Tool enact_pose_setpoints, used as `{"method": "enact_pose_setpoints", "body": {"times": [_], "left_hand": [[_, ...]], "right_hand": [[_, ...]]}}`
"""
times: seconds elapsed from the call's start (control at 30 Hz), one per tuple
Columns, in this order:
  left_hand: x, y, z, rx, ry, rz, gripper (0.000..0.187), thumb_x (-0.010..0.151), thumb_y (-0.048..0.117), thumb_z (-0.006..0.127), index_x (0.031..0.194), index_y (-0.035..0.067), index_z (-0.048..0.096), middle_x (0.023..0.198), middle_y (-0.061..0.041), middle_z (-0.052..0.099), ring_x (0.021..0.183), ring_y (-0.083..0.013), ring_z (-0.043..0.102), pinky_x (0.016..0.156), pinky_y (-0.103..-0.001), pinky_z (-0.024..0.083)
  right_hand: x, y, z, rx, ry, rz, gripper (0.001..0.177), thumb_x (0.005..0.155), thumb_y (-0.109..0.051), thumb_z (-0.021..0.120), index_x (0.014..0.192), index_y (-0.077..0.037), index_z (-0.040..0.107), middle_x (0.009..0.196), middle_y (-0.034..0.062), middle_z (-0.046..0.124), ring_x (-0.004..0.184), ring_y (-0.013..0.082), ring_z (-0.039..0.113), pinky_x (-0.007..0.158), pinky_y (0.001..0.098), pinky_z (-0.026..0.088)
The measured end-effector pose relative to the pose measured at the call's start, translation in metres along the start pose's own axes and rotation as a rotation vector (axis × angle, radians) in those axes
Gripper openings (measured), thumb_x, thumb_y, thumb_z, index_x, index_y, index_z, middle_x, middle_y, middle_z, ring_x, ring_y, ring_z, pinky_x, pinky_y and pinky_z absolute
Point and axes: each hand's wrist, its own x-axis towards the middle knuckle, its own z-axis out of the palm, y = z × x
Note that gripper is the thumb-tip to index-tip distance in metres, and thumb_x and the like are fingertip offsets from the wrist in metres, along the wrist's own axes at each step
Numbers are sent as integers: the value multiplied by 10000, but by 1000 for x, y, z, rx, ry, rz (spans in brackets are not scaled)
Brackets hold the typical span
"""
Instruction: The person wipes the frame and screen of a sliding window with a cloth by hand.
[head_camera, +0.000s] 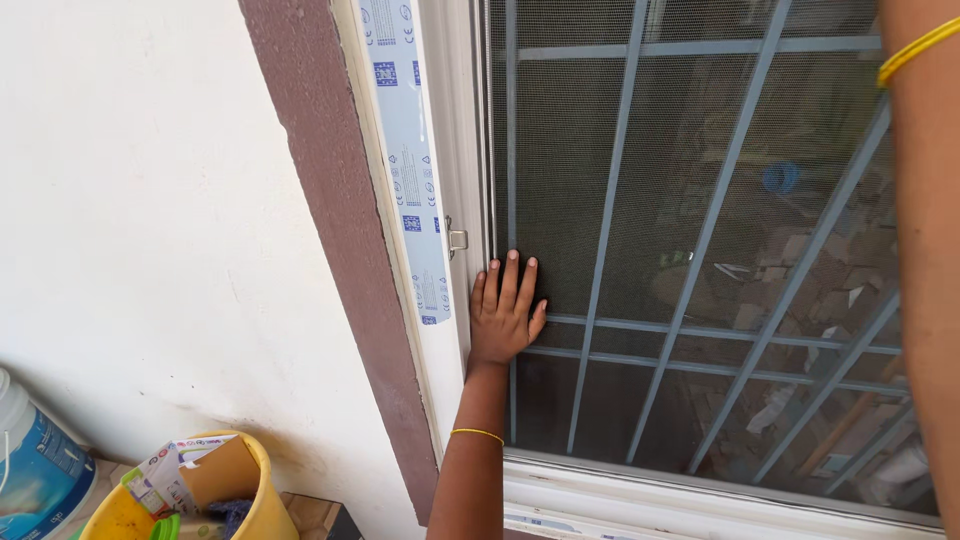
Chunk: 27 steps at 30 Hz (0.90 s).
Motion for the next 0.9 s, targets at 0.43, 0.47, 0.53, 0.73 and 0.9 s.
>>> {"method": "enact_pose_setpoints", "body": {"times": [0.43,0.47,0.53,0.73,0.9], "left_hand": [[1,-3,-5,81,-69,-2,517,1064,403,556,1521,162,587,1623,-120,427,1506,-336,286,1269,-520,277],[4,-4,-7,71,-60,8,517,1064,403,556,1521,162,587,1623,-120,427,1506,-336,286,1269,-520,277],[7,1,-16,109,-81,0,527,1057,402,551,1515,144,586,1621,-142,436,1511,-350,291,1260,-539,264],[27,34,-38,98,-203,-163,614,1045,433,560,1520,44,562,1644,-213,406,1530,-428,298,1267,-568,178],[66,77,-71,148,-381,-335,721,928,429,638,1510,28,495,1632,-217,360,1512,-440,290,1227,-611,149]], "right_hand": [[-136,22,-101,-15,-277,-248,177,954,-240,751,1125,-221,709,1487,95,552,1304,315,514,1063,541,442],[-145,43,-111,-53,-309,-188,221,936,-234,749,1152,-203,712,1490,105,550,1308,329,516,1026,547,440],[-169,95,-135,-148,-322,-12,264,916,-196,724,1175,-148,704,1509,139,544,1304,363,506,988,552,438],[-277,234,-194,-197,-366,626,187,1003,-18,550,1180,-64,590,1238,168,548,1180,394,512,965,547,432],[-288,170,-171,-203,-256,754,595,971,-70,595,1545,3,453,1576,432,246,1391,619,307,1161,671,315]]}}
